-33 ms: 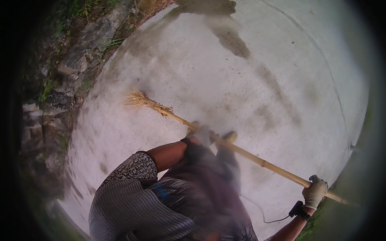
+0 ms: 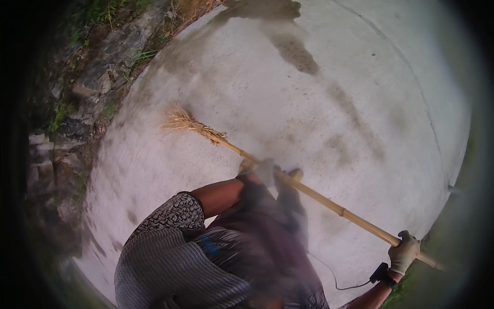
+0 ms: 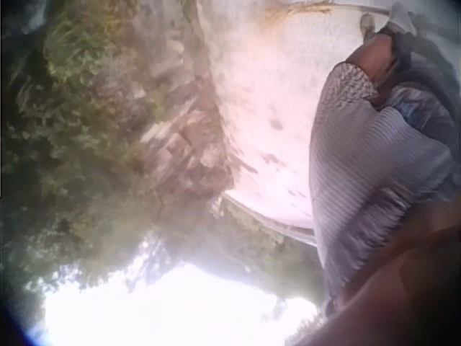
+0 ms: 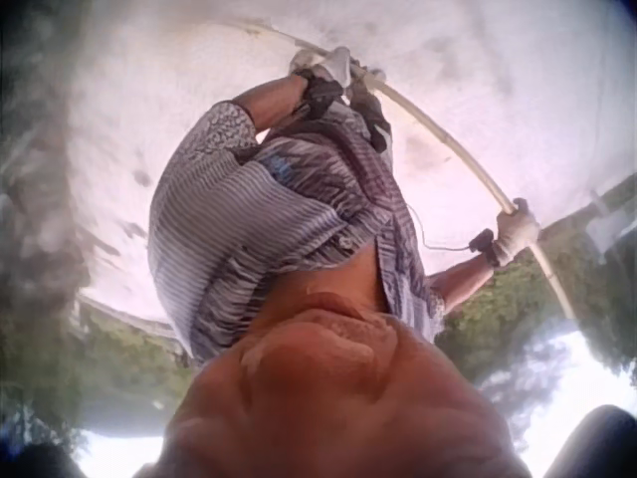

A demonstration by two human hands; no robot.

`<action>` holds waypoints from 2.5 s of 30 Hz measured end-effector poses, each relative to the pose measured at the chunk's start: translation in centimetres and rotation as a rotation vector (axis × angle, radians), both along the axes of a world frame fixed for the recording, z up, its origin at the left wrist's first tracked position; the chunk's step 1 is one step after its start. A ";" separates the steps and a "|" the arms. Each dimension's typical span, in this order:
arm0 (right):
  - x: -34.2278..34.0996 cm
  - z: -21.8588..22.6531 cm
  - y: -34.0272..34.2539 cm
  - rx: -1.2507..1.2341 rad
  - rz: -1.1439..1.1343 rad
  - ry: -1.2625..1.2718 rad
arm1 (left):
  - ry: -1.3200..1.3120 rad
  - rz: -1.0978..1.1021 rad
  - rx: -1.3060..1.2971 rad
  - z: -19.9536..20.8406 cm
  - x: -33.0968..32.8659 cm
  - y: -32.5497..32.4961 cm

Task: The person sweeps a concrete outdoor path using a long bamboo broom while walking along the trail.

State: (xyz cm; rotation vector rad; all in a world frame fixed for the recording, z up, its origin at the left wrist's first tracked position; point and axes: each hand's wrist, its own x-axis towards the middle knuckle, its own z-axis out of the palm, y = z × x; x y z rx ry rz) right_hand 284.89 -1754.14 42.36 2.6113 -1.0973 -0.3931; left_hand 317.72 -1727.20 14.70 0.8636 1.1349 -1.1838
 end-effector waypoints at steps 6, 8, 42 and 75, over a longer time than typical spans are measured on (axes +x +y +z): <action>-1.4 -2.0 10.1 -0.215 -0.194 -0.117 | -0.297 0.061 -0.235 -1.6 9.5 -8.6; -0.7 -7.2 15.0 -0.224 -0.294 -0.146 | -0.525 -0.033 -0.265 -0.3 14.4 -9.1; 8.5 -7.7 14.2 0.205 -0.067 0.069 | -0.203 0.196 0.223 -14.3 9.8 24.8; -10.6 -14.8 8.7 0.416 -0.524 -0.103 | -0.533 -0.200 0.198 -9.7 9.6 -3.5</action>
